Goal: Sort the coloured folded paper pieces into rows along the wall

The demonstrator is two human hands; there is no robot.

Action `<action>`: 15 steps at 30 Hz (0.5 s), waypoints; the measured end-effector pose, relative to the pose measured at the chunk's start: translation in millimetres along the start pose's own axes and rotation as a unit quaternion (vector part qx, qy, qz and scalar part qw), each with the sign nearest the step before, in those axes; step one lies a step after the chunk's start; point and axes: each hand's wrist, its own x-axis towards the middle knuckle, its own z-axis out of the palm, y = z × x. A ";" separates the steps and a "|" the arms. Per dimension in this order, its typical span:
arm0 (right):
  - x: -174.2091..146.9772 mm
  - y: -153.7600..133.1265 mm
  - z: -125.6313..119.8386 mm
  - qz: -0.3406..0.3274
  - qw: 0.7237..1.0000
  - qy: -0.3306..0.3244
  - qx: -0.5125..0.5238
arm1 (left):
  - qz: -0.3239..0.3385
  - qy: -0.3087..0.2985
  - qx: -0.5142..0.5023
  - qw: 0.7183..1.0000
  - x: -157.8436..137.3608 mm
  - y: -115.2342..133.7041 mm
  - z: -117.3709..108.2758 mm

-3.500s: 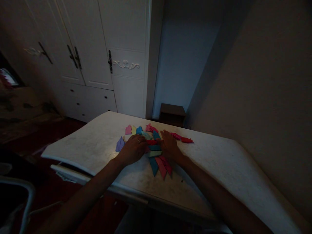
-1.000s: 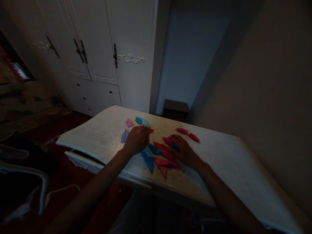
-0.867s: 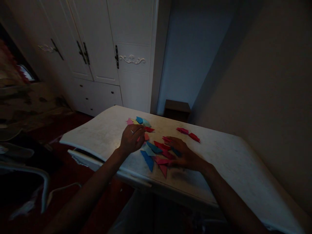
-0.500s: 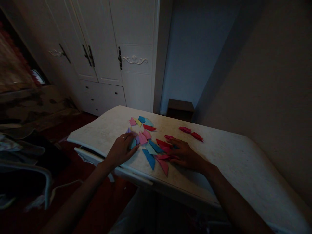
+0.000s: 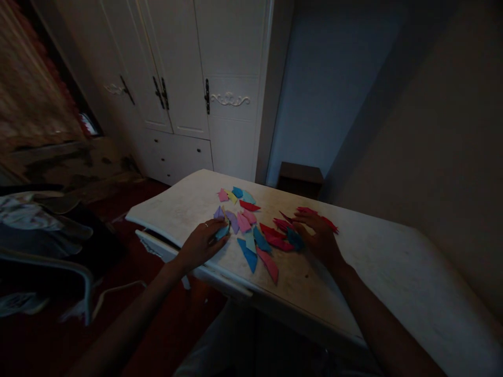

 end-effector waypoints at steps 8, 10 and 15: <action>0.5 24.1 7.2 -0.002 0.996 0.013 -0.085 | 0.004 0.059 -0.065 0.996 -6.0 17.5 -10.3; 0.1 26.3 7.8 0.004 0.996 0.024 -0.091 | 0.000 0.072 -0.081 0.994 -5.0 24.8 -17.3; 0.3 30.0 8.2 0.025 0.994 0.040 -0.094 | -0.028 0.104 -0.137 0.985 9.1 45.7 -27.3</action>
